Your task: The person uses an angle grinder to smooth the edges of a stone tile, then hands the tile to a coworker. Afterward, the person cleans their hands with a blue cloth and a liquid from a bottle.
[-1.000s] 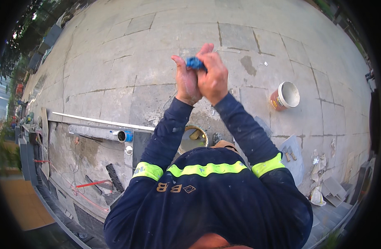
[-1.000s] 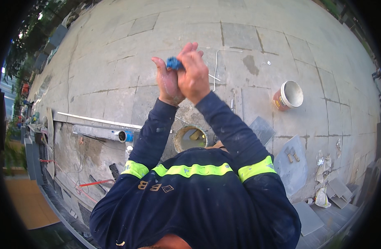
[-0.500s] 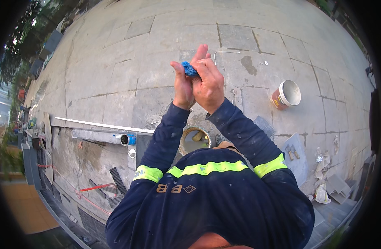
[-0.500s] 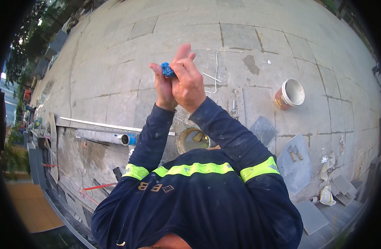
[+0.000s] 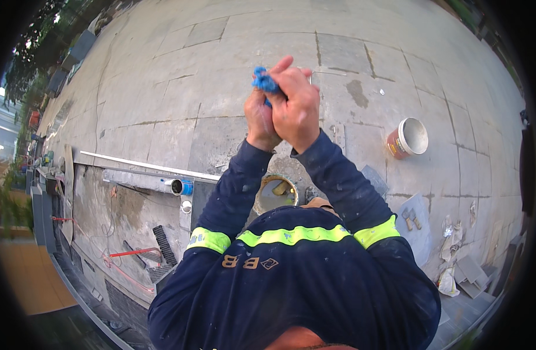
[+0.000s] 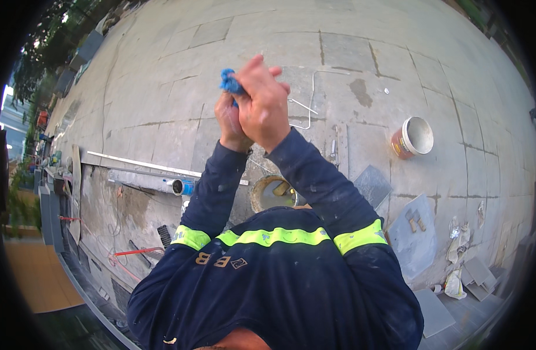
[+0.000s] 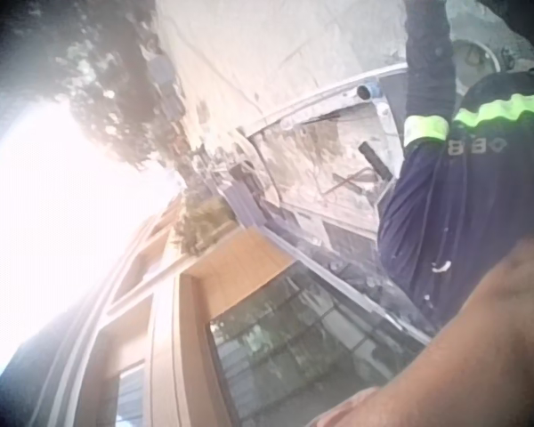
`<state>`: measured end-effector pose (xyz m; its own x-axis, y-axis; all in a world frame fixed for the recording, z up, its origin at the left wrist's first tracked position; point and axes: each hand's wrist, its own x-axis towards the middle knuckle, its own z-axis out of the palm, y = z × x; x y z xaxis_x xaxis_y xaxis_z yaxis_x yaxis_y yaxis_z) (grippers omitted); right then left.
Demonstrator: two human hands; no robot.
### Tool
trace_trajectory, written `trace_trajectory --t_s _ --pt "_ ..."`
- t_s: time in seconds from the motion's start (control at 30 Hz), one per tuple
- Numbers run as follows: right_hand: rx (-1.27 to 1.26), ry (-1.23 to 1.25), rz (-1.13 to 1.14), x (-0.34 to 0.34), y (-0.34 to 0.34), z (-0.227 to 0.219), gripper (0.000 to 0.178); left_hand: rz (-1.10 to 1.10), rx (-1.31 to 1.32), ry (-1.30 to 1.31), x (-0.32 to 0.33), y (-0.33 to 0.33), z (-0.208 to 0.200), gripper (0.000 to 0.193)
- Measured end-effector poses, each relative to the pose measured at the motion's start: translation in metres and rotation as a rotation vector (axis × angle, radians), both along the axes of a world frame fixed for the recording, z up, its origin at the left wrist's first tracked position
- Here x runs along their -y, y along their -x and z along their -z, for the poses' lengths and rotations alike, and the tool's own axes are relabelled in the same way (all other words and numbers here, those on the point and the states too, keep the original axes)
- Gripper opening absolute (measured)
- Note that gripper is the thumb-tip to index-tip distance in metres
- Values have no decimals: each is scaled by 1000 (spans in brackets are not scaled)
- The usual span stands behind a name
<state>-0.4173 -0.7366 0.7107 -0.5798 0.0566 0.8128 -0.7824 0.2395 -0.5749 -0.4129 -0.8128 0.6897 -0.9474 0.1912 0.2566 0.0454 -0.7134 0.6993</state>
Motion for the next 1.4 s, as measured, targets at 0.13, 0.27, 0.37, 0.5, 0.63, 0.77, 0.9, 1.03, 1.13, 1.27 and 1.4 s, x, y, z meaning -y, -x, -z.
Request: trace_trajectory --t_s 0.13,0.27,0.37,0.5,0.63,0.77,0.9,1.03,1.13,1.27,1.4 --pt "-54 -2 -122 -5 -15 17 24 -14 -63 56 13 5 10 62" --pt "53 55 -20 -8 -13 3 12 -74 -75 188 12 -2 13 55" --pt "160 4 59 -7 10 -6 16 -146 -23 111 -4 -9 25 47" --pt "594 202 -174 -23 33 -13 12 -206 -39 295 -11 -13 21 43" --pt "696 591 -449 -27 24 -16 16 -154 -4 155 -2 -8 17 48" --pt "317 248 -309 -21 -3 11 13 -261 -94 174 11 2 25 55" --pt "358 155 -133 -9 -14 18 14 -563 -196 745 10 -8 24 51" --pt "731 453 -324 -21 10 13 12 -463 -165 925 3 -17 21 50" --pt "798 670 -424 -35 24 12 20 -199 -69 276 -4 -15 22 67" --pt "627 767 -356 -61 35 15 35 16 17 -223 2 -10 7 88" --pt "459 460 -176 -64 17 17 33 14 -37 -264 4 -10 -1 92"
